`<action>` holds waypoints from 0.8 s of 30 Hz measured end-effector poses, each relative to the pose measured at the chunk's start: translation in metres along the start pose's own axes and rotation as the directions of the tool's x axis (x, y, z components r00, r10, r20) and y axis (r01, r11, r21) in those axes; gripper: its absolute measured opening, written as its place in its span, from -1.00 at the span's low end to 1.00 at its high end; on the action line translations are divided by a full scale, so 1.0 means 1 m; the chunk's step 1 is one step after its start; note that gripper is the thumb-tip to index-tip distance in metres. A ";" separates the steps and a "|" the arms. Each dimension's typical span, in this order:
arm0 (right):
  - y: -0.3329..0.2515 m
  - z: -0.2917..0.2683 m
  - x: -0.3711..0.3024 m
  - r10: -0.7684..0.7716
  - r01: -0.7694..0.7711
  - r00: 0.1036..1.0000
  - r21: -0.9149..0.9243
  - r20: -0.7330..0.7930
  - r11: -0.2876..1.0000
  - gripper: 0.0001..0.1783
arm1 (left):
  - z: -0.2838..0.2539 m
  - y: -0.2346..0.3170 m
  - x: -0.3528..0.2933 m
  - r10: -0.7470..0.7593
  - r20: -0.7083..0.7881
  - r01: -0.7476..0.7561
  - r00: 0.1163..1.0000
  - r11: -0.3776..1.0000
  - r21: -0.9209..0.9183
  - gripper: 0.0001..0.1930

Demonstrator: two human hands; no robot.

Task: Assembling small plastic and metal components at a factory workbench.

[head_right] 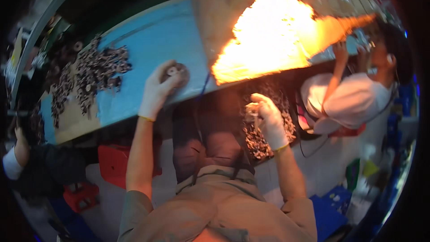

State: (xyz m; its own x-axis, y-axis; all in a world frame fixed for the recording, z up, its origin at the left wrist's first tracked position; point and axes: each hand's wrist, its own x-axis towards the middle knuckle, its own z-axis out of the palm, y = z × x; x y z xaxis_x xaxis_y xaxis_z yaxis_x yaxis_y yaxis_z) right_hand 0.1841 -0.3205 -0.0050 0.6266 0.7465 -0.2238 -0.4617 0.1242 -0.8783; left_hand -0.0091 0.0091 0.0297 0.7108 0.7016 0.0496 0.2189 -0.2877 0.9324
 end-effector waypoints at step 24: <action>-0.028 0.275 0.138 0.105 0.414 0.904 -0.788 0.415 -0.456 -0.68 | -0.008 -0.011 -0.001 -0.102 -0.049 0.088 0.994 0.968 -0.236 -0.52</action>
State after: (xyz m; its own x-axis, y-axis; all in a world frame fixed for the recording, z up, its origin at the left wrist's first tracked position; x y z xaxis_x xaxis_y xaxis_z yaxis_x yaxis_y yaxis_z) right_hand 0.1107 -0.0409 0.1049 0.2575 0.9589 -0.1189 0.9647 -0.2622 -0.0255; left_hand -0.0173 0.0168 0.0224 0.6511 0.7585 -0.0287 0.1166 -0.0625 0.9912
